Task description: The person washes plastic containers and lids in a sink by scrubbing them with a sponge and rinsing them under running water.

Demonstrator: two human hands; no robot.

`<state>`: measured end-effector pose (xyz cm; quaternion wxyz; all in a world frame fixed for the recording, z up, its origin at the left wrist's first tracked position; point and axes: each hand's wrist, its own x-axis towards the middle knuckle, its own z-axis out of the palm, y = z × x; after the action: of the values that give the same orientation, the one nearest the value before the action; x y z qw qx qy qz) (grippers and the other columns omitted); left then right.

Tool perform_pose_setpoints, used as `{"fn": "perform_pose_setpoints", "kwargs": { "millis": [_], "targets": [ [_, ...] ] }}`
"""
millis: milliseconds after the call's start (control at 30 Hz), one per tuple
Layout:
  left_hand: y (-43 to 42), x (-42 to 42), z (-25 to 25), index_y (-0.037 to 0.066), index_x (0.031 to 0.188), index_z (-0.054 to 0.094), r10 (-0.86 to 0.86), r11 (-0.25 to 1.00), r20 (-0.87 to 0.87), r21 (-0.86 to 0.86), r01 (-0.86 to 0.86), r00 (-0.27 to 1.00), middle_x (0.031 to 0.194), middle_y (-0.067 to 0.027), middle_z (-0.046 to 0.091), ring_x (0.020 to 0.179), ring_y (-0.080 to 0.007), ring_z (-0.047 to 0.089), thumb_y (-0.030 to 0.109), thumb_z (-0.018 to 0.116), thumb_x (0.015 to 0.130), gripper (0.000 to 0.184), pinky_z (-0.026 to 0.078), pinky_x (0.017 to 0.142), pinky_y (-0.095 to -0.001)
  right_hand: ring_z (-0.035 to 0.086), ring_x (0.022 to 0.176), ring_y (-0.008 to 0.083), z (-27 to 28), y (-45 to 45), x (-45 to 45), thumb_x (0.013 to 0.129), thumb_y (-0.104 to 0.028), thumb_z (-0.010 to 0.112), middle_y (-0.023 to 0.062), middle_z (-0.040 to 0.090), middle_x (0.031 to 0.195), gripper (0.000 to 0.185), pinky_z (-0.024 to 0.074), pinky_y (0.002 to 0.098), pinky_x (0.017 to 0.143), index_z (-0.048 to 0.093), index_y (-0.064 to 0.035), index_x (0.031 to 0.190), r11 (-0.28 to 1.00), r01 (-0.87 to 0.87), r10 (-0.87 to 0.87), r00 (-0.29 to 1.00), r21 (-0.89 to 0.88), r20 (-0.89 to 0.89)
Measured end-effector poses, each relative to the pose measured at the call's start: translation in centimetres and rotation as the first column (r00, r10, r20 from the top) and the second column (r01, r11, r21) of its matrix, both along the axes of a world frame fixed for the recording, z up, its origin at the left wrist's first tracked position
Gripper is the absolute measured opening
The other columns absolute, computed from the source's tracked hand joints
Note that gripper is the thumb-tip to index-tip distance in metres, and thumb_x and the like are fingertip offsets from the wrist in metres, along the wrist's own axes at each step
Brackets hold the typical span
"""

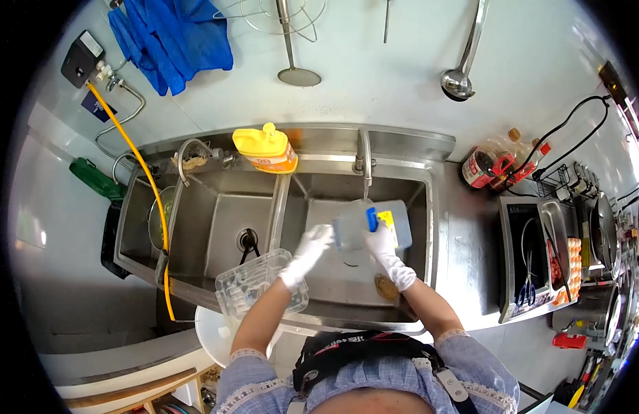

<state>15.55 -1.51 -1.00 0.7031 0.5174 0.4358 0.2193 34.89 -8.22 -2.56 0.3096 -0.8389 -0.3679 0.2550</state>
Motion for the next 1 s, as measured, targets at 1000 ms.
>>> {"fn": "perform_pose_setpoints", "kwargs": {
  "millis": [1000],
  "targets": [
    [5.6, 12.3, -2.6, 0.010, 0.088, 0.058, 0.321, 0.838, 0.158, -0.508, -0.202, 0.934, 0.075, -0.0060, 0.061, 0.065, -0.0211, 0.061, 0.022, 0.062, 0.084, 0.014, 0.053, 0.059, -0.0355, 0.062, 0.079, 0.0292, 3.8, -3.5, 3.1, 0.083, 0.000, 0.054, 0.0154, 0.061, 0.088, 0.013, 0.0493, 0.0321, 0.069, 0.060, -0.0002, 0.094, 0.860, 0.061, -0.066, 0.998, 0.507, -0.009]
  ]
}}
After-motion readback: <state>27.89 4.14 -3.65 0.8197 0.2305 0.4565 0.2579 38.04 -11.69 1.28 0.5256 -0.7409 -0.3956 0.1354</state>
